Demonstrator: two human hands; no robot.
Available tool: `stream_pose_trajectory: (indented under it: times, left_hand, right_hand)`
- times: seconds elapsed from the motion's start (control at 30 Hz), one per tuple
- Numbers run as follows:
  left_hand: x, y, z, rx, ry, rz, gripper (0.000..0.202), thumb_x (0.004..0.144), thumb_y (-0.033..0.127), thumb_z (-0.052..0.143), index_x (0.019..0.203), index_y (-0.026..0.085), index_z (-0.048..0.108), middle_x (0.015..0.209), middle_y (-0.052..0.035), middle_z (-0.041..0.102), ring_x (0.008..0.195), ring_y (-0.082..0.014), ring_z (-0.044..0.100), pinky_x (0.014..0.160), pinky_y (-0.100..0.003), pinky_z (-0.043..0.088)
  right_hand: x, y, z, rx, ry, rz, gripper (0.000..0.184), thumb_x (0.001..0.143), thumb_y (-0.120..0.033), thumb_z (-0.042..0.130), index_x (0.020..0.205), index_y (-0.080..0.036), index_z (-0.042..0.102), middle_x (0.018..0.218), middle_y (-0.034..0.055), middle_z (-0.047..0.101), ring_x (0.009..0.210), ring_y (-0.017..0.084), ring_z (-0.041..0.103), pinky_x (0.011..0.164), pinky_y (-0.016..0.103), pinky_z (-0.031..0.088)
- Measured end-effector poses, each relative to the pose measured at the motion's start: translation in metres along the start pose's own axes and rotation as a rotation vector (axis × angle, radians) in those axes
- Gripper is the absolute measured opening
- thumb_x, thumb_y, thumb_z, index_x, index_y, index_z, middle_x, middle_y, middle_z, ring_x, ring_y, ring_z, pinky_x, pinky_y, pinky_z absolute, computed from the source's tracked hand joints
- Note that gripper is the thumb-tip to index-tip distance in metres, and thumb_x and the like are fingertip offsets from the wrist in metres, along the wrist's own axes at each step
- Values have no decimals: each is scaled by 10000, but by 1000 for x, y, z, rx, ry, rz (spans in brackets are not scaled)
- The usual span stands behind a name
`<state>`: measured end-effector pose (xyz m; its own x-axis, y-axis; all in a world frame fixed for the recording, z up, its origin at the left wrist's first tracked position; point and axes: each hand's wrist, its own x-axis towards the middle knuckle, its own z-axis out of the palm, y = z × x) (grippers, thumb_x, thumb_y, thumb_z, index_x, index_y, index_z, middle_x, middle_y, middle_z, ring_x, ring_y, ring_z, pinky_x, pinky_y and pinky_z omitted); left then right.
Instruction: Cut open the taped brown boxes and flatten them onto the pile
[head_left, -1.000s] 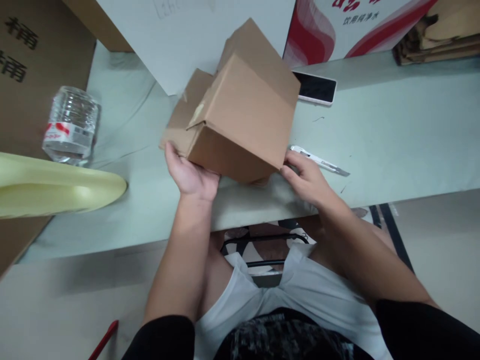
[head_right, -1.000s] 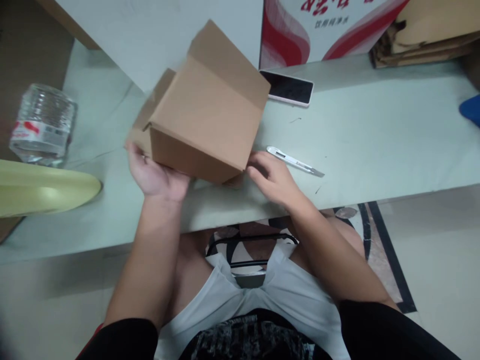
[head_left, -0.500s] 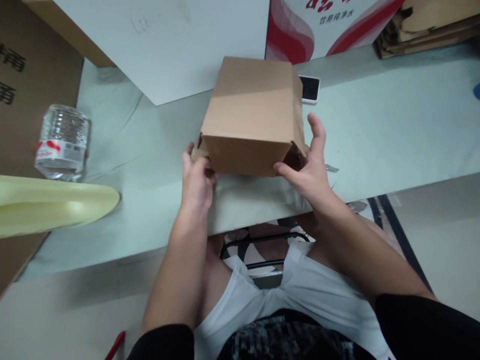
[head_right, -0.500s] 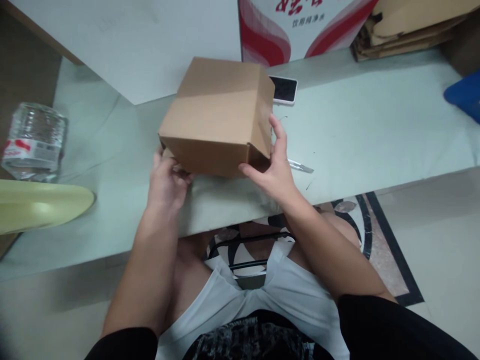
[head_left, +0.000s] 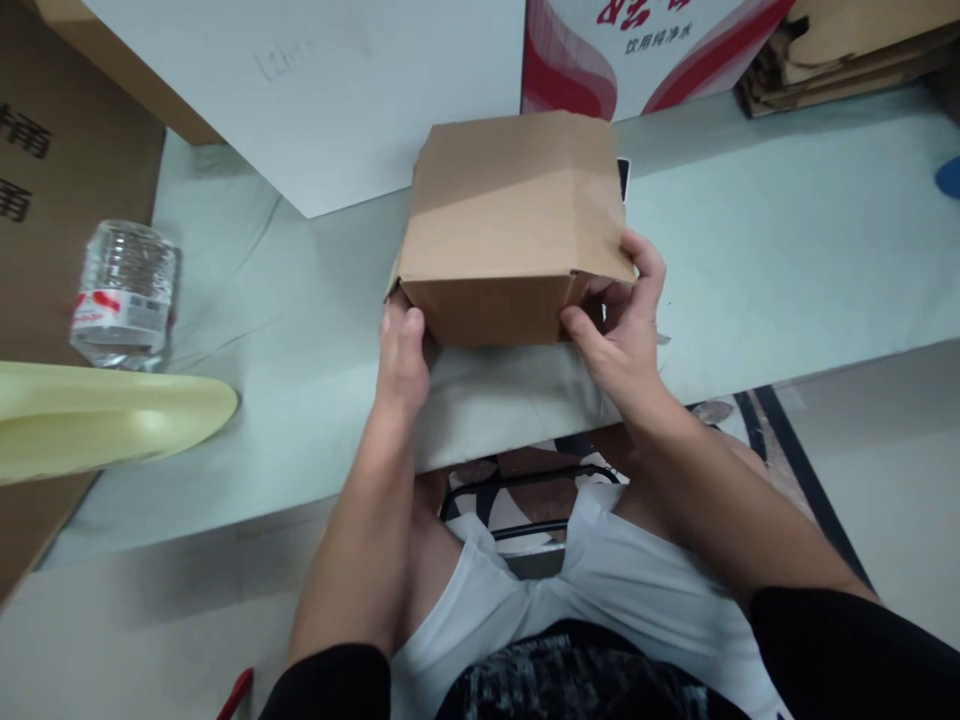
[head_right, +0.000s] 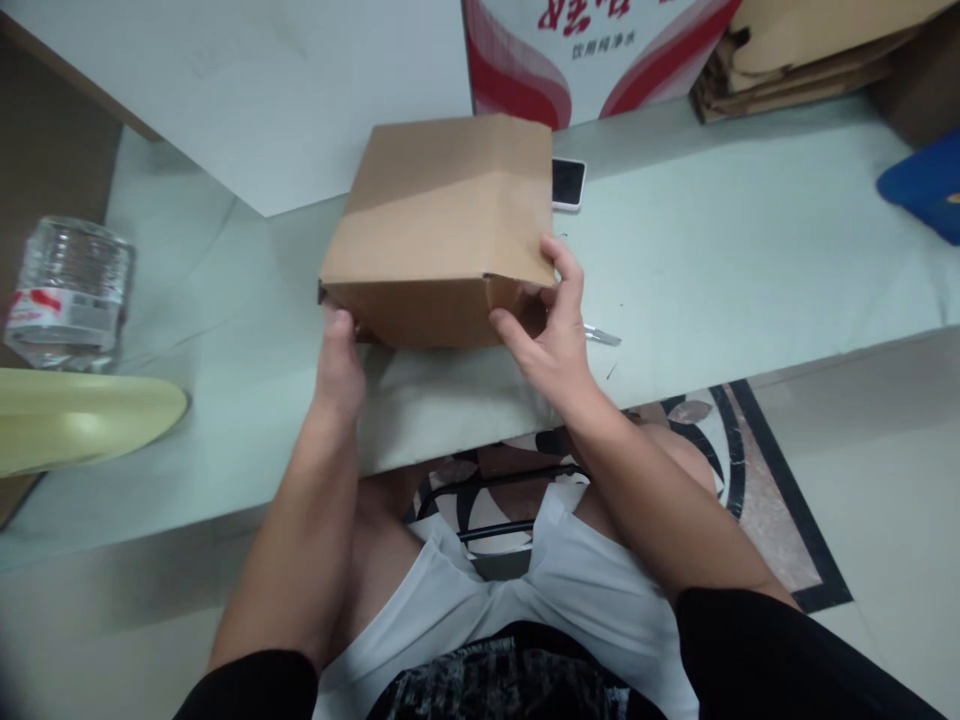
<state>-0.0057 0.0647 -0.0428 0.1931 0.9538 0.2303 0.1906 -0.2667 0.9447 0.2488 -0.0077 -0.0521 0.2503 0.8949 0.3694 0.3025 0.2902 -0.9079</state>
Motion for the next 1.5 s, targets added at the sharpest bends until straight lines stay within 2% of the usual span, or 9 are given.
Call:
stream_pose_trajectory:
  times: [0.17, 0.37, 0.57, 0.8, 0.97, 1.13, 1.27, 1.37, 1.5]
  left_hand:
    - [4, 13, -2, -107, -29, 97, 846, 857, 833, 601, 1511, 314, 461, 1349, -118, 675, 1417, -369, 578, 1189, -500, 472]
    - [2, 17, 3, -219, 2, -56, 1010, 737, 813, 737, 1566, 432, 306, 1526, -64, 592, 1500, -351, 513, 1239, -492, 436]
    - [7, 14, 2, -217, 53, -60, 1056, 689, 843, 743, 1555, 379, 355, 1538, -70, 577, 1598, -353, 394, 1245, -485, 434]
    - [11, 17, -9, -133, 2, -81, 908, 679, 799, 795, 1398, 313, 528, 1551, -86, 574, 1574, -352, 408, 1299, -452, 356]
    - [10, 18, -20, -147, -115, -179, 793, 710, 687, 849, 1324, 251, 601, 1423, -129, 666, 1460, -368, 539, 1236, -457, 437]
    - [7, 37, -39, -249, -252, -306, 788, 690, 531, 928, 1375, 304, 612, 1530, -105, 613, 1473, -351, 545, 1203, -451, 503]
    - [0, 52, -56, -241, -331, -569, 782, 681, 526, 946, 1385, 382, 636, 1525, -95, 616, 1328, -383, 657, 903, -446, 683]
    - [-6, 59, -61, -171, -366, -654, 735, 698, 533, 939, 1356, 335, 678, 1473, -129, 649, 1284, -398, 677, 713, -369, 693]
    - [-9, 60, -61, -139, -331, -546, 590, 713, 468, 938, 1220, 225, 760, 1310, -166, 738, 1224, -371, 703, 843, -391, 682]
  right_hand:
    - [-2, -2, 3, -7, 96, -25, 792, 930, -659, 686, 1554, -440, 251, 982, 1, 606, 829, 208, 641, 776, 440, 611]
    - [-1, -6, 1, -66, -17, 65, 791, 952, -745, 549, 1581, -429, 188, 1282, 92, 609, 1038, 283, 681, 903, 541, 623]
    - [-1, -10, 0, -178, -27, -43, 697, 975, -720, 512, 1554, -396, 299, 1519, 101, 476, 1413, 348, 536, 1097, 594, 565]
    - [-2, -1, -1, -81, -18, 28, 699, 961, -716, 563, 1553, -423, 337, 1492, 94, 508, 1320, 348, 624, 1030, 588, 615]
    - [-3, 2, -4, -118, -5, -18, 651, 982, -672, 560, 1545, -411, 365, 1491, 94, 513, 1295, 339, 636, 991, 570, 625]
    - [-1, 2, -5, -96, 58, 5, 625, 961, -653, 603, 1494, -391, 408, 1358, 91, 570, 1023, 282, 698, 849, 523, 626]
    - [1, 2, -8, -128, 83, -12, 566, 976, -623, 597, 1464, -385, 438, 1269, 79, 596, 928, 255, 695, 786, 481, 601]
    - [1, 4, -12, -161, 76, -11, 582, 986, -622, 577, 1495, -380, 434, 1264, 87, 607, 1018, 285, 696, 832, 508, 603]
    - [1, 6, -14, -177, 91, 3, 615, 987, -627, 569, 1532, -381, 426, 1253, 87, 621, 1069, 300, 691, 897, 550, 604]
